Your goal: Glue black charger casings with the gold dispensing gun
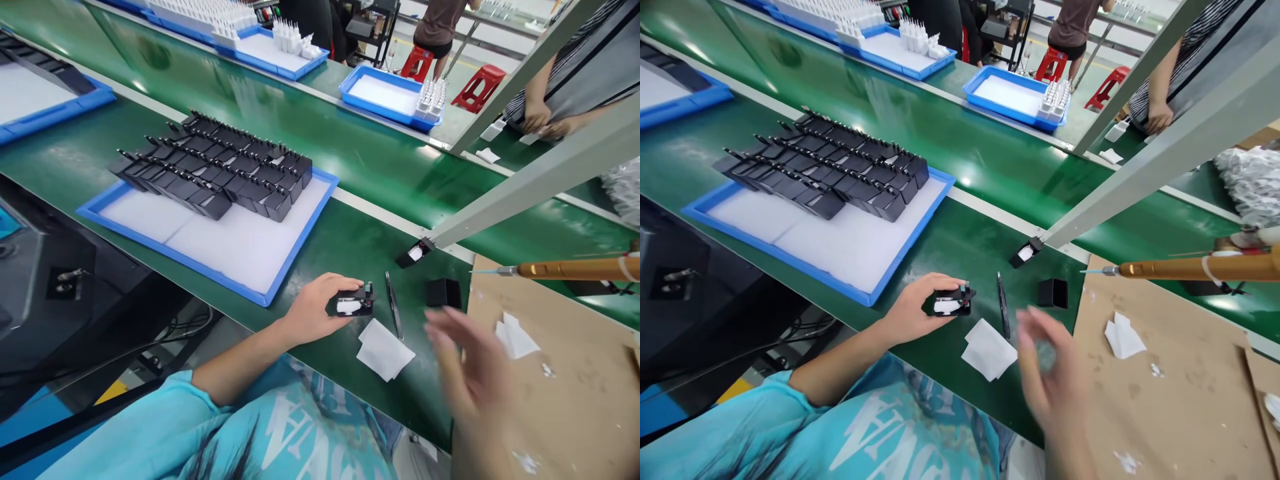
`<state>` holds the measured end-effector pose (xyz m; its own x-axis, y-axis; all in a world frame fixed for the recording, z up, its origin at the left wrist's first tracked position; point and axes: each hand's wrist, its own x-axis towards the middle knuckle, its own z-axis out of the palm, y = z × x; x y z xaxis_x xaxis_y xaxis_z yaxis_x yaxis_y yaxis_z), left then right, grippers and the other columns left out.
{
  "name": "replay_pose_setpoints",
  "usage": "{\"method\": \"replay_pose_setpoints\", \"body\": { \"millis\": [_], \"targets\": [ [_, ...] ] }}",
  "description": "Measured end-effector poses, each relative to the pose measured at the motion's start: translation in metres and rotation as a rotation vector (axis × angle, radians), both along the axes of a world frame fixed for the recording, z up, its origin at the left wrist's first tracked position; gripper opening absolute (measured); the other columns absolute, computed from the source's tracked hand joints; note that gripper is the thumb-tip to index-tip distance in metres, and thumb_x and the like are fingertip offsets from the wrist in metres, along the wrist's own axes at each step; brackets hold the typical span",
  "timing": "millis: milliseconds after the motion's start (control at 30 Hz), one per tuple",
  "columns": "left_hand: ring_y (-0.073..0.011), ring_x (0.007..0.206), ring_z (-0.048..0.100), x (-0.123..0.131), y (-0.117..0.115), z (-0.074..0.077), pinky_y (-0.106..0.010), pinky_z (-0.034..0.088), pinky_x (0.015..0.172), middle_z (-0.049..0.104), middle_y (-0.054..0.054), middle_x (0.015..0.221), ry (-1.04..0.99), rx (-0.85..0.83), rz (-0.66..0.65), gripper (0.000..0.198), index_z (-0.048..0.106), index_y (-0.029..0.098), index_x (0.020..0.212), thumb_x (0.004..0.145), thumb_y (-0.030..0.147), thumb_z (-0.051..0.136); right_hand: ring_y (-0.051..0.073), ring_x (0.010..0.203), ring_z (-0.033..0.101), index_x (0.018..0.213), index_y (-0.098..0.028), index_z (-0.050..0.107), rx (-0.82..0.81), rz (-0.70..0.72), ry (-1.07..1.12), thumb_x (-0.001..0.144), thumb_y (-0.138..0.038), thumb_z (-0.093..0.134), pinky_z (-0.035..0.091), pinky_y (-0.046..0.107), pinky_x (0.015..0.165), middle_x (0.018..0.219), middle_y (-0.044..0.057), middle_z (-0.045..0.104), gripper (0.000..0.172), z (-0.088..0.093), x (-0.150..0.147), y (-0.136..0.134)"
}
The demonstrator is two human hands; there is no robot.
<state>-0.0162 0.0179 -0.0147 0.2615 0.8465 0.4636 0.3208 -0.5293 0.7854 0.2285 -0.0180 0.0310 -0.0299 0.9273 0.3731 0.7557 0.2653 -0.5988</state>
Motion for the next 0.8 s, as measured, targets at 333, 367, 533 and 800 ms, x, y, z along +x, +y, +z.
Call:
{"method": "replay_pose_setpoints", "body": {
  "millis": [333,367,533,800],
  "targets": [
    [-0.0179,0.09,0.069,-0.002,-0.004,0.008,-0.028,0.053,0.079,0.071,-0.003,0.104,0.058,-0.206,-0.01,0.038,0.058,0.02,0.11,0.079,0.035,0.072,0.024,0.097,0.063,0.122,-0.027,0.063,-0.22,0.116,-0.185,0.094,-0.028,0.039,0.056,0.039,0.077,0.121,0.012,0.061,0.036,-0.054,0.004,0.044],
    [-0.0179,0.09,0.069,-0.001,-0.004,0.008,-0.028,0.053,0.079,0.071,-0.003,0.104,0.062,-0.213,-0.011,0.038,0.058,0.021,0.11,0.079,0.035,0.072,0.021,0.092,0.063,0.118,-0.029,0.065,-0.256,0.129,-0.013,0.094,-0.03,0.041,0.057,0.037,0.074,0.123,0.011,0.059,0.034,-0.048,0.008,0.04],
    [-0.0182,0.092,0.068,-0.001,-0.005,0.007,-0.028,0.052,0.08,0.071,-0.003,0.106,0.075,-0.232,-0.03,0.038,0.058,0.021,0.111,0.079,0.037,0.072,0.013,0.067,0.059,0.13,-0.035,0.053,-0.414,0.385,0.775,0.092,-0.031,0.047,0.054,0.03,0.054,0.111,0.009,0.059,0.038,-0.019,0.002,0.007],
    [-0.0199,0.095,0.067,0.0,-0.003,0.004,-0.031,0.052,0.083,0.072,-0.005,0.108,0.087,-0.158,-0.106,0.038,0.06,0.021,0.114,0.081,0.037,0.07,0.014,0.066,0.059,0.102,-0.023,0.066,-0.08,0.391,0.526,0.09,-0.025,0.052,0.052,0.03,0.06,0.075,0.004,0.062,0.017,-0.014,-0.052,-0.022]
  ]
}}
